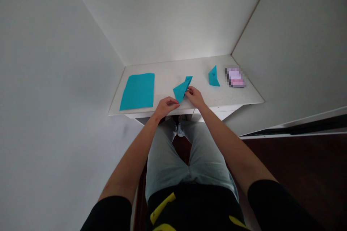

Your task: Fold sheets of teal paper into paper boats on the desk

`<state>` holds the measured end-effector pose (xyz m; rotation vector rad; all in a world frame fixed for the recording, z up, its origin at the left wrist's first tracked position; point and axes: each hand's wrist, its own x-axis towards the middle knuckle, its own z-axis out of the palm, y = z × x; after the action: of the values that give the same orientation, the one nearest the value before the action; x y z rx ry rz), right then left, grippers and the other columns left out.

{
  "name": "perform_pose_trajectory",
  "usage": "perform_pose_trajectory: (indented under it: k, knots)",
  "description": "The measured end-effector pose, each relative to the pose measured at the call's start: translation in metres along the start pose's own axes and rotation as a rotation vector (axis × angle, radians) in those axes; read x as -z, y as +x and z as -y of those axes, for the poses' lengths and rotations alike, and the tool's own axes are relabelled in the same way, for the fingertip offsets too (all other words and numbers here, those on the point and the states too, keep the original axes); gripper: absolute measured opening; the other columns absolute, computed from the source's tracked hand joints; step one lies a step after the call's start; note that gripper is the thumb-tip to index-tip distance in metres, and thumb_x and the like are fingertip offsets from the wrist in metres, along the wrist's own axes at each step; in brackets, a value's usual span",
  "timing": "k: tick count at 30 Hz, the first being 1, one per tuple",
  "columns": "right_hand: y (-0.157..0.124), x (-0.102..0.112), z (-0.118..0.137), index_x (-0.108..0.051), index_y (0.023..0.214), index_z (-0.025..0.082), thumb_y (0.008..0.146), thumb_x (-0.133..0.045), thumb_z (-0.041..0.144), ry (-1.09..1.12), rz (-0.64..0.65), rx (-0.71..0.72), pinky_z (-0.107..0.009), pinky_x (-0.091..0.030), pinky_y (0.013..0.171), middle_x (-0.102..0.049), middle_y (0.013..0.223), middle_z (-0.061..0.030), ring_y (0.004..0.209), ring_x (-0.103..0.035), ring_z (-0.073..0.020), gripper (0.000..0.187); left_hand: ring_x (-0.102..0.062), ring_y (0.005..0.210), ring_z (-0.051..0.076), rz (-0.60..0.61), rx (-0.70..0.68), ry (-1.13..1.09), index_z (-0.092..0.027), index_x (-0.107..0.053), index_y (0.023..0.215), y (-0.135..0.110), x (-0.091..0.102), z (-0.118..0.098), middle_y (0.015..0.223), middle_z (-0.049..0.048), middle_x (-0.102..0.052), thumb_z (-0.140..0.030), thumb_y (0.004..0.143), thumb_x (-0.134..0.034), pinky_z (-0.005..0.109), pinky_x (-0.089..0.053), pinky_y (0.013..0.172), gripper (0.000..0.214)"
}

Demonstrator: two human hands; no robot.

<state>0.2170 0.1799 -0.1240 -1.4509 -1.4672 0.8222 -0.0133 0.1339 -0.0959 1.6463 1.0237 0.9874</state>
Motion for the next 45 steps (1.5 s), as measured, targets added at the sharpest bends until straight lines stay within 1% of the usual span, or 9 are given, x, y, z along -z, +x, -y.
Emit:
perform_pose_trajectory:
  k: [5, 12, 15, 19, 23, 26, 33, 41, 45]
  knots:
    - [0.000, -0.003, 0.011, -0.074, 0.106, 0.027, 0.090, -0.069, 0.039, -0.144, -0.054, -0.065, -0.040, -0.057, 0.084, -0.082, 0.089, -0.0013, 0.085, -0.075, -0.0249, 0.020, -0.075, 0.086, 0.022, 0.033, 0.016, 0.014, -0.021, -0.075, 0.074, 0.000, 0.003, -0.005, 0.088, 0.0072, -0.081, -0.059, 0.074, -0.091, 0.039, -0.059, 0.091, 0.042]
    - [-0.003, -0.002, 0.015, -0.072, 0.096, 0.027, 0.092, -0.070, 0.044, -0.096, -0.059, -0.043, -0.038, -0.054, 0.080, -0.080, 0.088, -0.0010, 0.082, -0.072, -0.0226, 0.017, -0.068, 0.069, 0.017, 0.051, 0.079, -0.033, -0.019, -0.072, 0.072, 0.004, 0.002, -0.003, 0.071, 0.0043, -0.072, -0.068, 0.086, -0.078, 0.033, -0.059, 0.074, 0.051]
    - [-0.007, 0.000, 0.013, -0.070, 0.095, 0.026, 0.091, -0.070, 0.044, 0.002, -0.075, 0.022, -0.037, -0.055, 0.079, -0.077, 0.086, -0.0007, 0.078, -0.068, -0.0203, 0.019, -0.059, 0.064, 0.012, -0.132, 0.102, -0.049, -0.020, -0.071, 0.092, 0.010, -0.002, 0.004, 0.081, 0.0010, -0.064, -0.068, 0.082, -0.083, 0.028, -0.058, 0.061, 0.051]
    - [-0.013, 0.003, 0.014, -0.069, 0.096, 0.026, 0.089, -0.070, 0.053, 0.122, -0.076, 0.122, -0.034, -0.052, 0.075, -0.069, 0.083, 0.0001, 0.076, -0.062, -0.0187, 0.028, -0.060, 0.079, 0.012, -0.384, 0.104, 0.091, -0.024, -0.062, 0.141, 0.023, -0.014, 0.009, 0.125, 0.0092, -0.055, -0.056, 0.076, -0.094, 0.031, -0.065, 0.069, 0.079]
    - [-0.016, 0.006, 0.017, -0.071, 0.095, 0.026, 0.088, -0.071, 0.062, 0.136, -0.038, 0.142, -0.034, -0.050, 0.071, -0.065, 0.079, 0.0004, 0.074, -0.058, -0.0188, 0.036, -0.062, 0.082, 0.012, -0.277, 0.078, 0.194, -0.024, -0.051, 0.158, 0.032, -0.027, 0.011, 0.146, 0.0149, -0.043, -0.043, 0.073, -0.100, 0.040, -0.066, 0.089, 0.100]
    - [-0.017, 0.007, 0.018, -0.073, 0.095, 0.025, 0.088, -0.072, 0.061, 0.132, -0.031, 0.165, -0.034, -0.051, 0.071, -0.065, 0.077, 0.0007, 0.071, -0.057, -0.0182, 0.036, -0.066, 0.086, 0.015, -0.244, 0.085, 0.223, -0.024, -0.046, 0.163, 0.036, -0.030, 0.014, 0.148, 0.0156, -0.041, -0.039, 0.074, -0.099, 0.042, -0.065, 0.093, 0.104]
    - [-0.020, 0.004, 0.021, -0.074, 0.094, 0.026, 0.088, -0.071, 0.063, 0.084, -0.002, 0.178, -0.033, -0.046, 0.066, -0.064, 0.074, 0.0015, 0.066, -0.052, -0.0172, 0.037, -0.068, 0.099, 0.021, -0.229, 0.104, 0.213, -0.024, -0.052, 0.159, 0.046, -0.026, 0.019, 0.140, 0.0138, -0.047, -0.046, 0.083, -0.092, 0.041, -0.063, 0.097, 0.089]
    - [-0.021, 0.005, 0.023, -0.073, 0.097, 0.025, 0.090, -0.072, 0.060, 0.083, -0.043, 0.186, -0.032, -0.047, 0.066, -0.065, 0.075, 0.0014, 0.065, -0.054, -0.0167, 0.036, -0.067, 0.113, 0.024, -0.218, 0.065, 0.194, -0.025, -0.055, 0.157, 0.046, -0.016, 0.021, 0.143, 0.0141, -0.049, -0.023, 0.087, -0.076, 0.041, -0.064, 0.101, 0.073]
    - [-0.017, 0.004, 0.018, -0.071, 0.104, 0.025, 0.087, -0.073, 0.047, 0.072, -0.040, 0.191, -0.031, -0.047, 0.065, -0.066, 0.078, 0.0026, 0.063, -0.053, -0.0152, 0.028, -0.067, 0.113, 0.023, -0.226, 0.071, 0.102, -0.029, -0.051, 0.158, 0.043, -0.006, 0.025, 0.148, 0.0139, -0.053, -0.021, 0.089, -0.069, 0.036, -0.067, 0.088, 0.072]
